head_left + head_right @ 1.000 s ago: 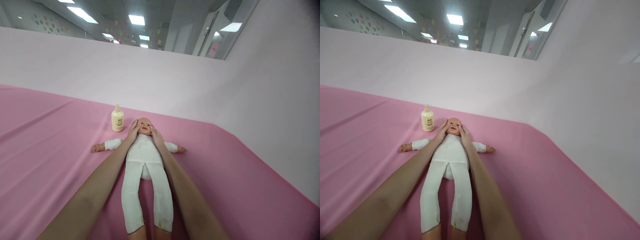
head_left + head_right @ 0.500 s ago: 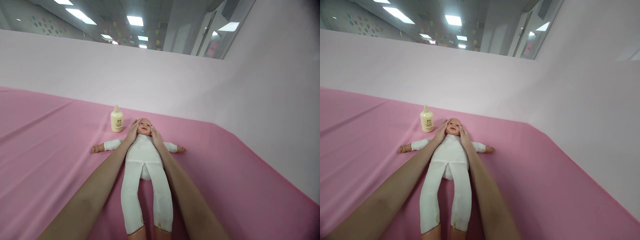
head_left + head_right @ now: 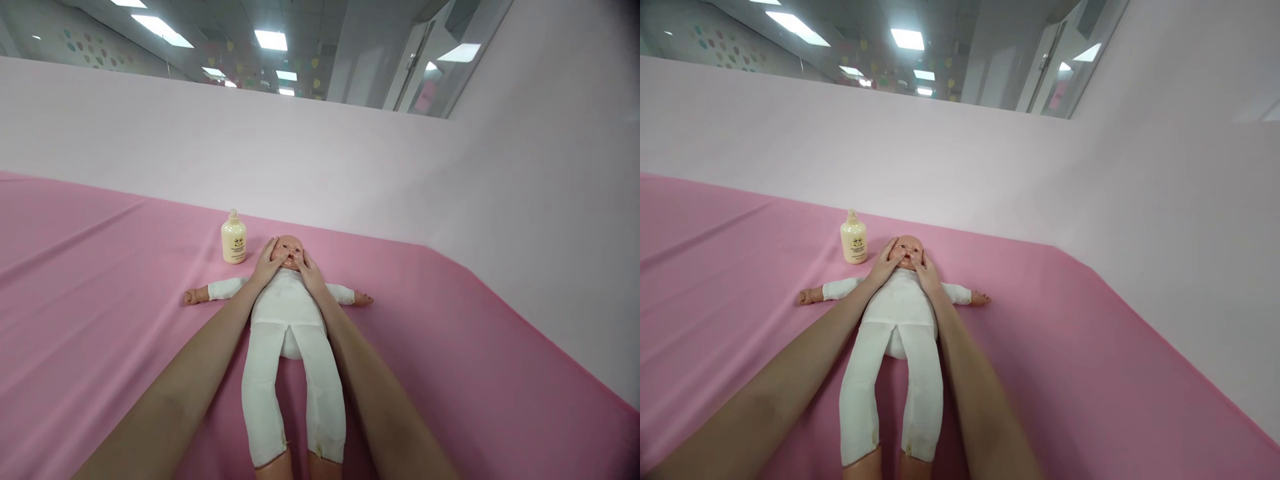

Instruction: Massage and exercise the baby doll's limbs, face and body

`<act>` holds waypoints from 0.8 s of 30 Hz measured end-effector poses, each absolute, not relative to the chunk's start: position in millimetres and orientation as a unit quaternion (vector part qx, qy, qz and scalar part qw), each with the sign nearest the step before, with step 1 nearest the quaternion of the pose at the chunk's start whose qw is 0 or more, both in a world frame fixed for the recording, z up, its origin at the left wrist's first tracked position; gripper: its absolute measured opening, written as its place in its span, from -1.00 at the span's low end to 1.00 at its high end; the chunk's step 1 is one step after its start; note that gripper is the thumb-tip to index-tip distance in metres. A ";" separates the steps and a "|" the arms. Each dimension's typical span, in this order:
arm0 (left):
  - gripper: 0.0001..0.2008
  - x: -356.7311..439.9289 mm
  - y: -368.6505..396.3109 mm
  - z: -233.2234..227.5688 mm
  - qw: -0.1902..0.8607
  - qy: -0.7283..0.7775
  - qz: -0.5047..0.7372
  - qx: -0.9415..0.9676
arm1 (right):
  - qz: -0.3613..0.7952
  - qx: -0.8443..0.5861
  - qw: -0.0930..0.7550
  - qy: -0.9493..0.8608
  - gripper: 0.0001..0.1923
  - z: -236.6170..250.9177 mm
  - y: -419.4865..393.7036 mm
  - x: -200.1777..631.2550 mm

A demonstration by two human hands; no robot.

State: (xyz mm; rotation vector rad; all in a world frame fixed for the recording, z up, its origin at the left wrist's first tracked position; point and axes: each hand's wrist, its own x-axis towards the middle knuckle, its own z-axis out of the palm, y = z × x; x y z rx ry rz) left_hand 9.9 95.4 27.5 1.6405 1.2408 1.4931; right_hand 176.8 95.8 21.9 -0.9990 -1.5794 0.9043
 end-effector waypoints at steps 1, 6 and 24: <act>-0.34 10.2 95.6 27.1 0.296 0.467 0.561 0.616 | 0.379 -0.416 0.504 -0.655 -0.15 22.1 95.6 177.1; -0.38 10.2 98.1 25.1 0.298 0.462 0.565 0.615 | 0.367 -0.450 0.500 -0.642 -0.09 21.8 95.8 177.9; -0.48 6.6 89.8 32.6 0.292 0.471 0.565 0.611 | 0.351 -0.454 0.528 -0.626 -0.17 3.9 114.0 181.2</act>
